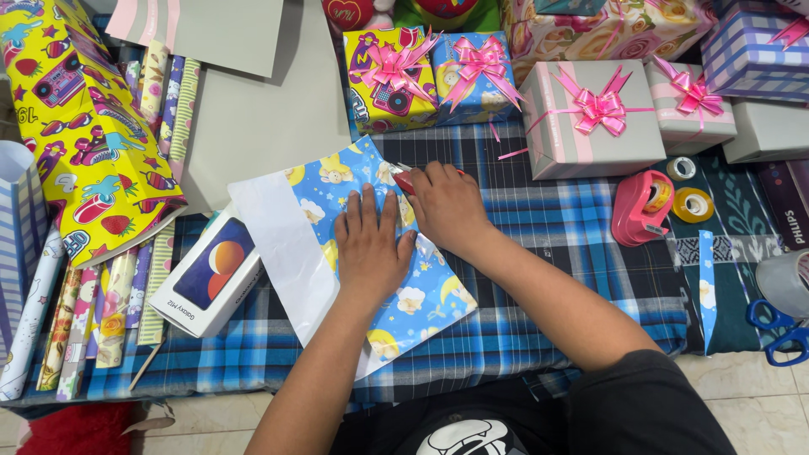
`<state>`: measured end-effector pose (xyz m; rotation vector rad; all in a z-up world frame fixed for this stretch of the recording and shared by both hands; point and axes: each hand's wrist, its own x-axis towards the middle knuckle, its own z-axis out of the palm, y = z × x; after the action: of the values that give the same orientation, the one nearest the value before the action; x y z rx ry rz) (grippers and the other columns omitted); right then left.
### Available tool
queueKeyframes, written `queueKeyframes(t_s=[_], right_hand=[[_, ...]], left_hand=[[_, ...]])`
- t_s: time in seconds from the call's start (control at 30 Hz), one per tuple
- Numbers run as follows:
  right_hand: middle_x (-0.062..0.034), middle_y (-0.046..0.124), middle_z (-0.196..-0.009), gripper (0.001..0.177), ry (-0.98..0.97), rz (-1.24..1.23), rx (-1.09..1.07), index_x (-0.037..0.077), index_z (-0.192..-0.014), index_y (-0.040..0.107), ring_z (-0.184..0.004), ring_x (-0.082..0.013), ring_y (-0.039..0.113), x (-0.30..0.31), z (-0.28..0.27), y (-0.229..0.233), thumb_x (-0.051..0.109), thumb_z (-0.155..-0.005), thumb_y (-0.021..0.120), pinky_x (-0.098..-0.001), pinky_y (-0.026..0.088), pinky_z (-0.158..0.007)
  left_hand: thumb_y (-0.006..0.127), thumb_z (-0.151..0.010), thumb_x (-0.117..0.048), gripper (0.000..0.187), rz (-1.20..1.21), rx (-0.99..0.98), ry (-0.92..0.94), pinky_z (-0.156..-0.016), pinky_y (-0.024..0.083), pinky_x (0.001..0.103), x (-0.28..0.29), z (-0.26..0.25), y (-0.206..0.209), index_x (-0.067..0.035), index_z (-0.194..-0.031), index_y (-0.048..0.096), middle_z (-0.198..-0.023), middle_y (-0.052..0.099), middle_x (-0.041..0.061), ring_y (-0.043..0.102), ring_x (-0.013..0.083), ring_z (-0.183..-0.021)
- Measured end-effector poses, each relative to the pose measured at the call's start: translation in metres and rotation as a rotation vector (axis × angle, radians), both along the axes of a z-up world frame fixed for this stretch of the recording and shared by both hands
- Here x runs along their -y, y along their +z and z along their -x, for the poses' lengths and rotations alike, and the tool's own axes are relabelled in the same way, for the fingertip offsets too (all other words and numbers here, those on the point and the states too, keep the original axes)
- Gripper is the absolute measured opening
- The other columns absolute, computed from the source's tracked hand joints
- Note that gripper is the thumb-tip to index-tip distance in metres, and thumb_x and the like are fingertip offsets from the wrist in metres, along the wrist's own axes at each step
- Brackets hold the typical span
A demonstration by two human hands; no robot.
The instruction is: The person wraps a small rectangular box with patterned wrapping paper. They position the box, fold the paper around it, and use scissors and a utility knife to trim the paper. The person then folds the edges and secures them with tape.
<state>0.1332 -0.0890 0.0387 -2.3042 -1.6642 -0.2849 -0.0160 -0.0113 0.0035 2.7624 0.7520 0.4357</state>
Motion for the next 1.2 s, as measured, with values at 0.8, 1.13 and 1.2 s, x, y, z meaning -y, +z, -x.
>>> queueKeyframes(t_s=[0.8,1.13,1.2], right_hand=[[-0.0106,0.062,-0.101,0.045,-0.030,0.042,-0.029,0.005,-0.120,0.064,-0.096,-0.0290,0.065,0.031,0.006,0.006,0.024,-0.081,0.077,-0.0460,0.054,-0.074],[-0.0107,0.062,-0.102,0.045,-0.045,0.022,-0.053,0.005,-0.119,0.064,-0.097,-0.0294,0.065,0.031,0.004,0.005,0.024,-0.081,0.077,-0.0457,0.053,-0.072],[-0.0107,0.062,-0.101,0.044,-0.048,0.000,-0.063,0.005,-0.119,0.064,-0.097,-0.0298,0.065,0.031,0.004,0.007,0.024,-0.081,0.077,-0.0458,0.053,-0.073]], left_hand=[[0.071,-0.085,-0.044,0.076,0.176,-0.318,-0.128,-0.114,0.026,0.057,-0.022,-0.015,0.048,-0.011,-0.149,0.045,-0.158,0.031,0.025,0.028,0.0421,-0.147],[0.064,-0.094,-0.045,0.070,-0.109,-0.031,-0.074,-0.116,0.023,0.063,-0.047,-0.040,0.006,-0.007,-0.150,0.048,-0.159,0.037,0.026,0.030,0.0450,-0.149],[0.063,-0.095,-0.046,0.071,-0.100,0.068,-0.052,-0.116,0.021,0.066,-0.043,-0.043,-0.007,-0.007,-0.152,0.047,-0.158,0.037,0.027,0.030,0.0468,-0.147]])
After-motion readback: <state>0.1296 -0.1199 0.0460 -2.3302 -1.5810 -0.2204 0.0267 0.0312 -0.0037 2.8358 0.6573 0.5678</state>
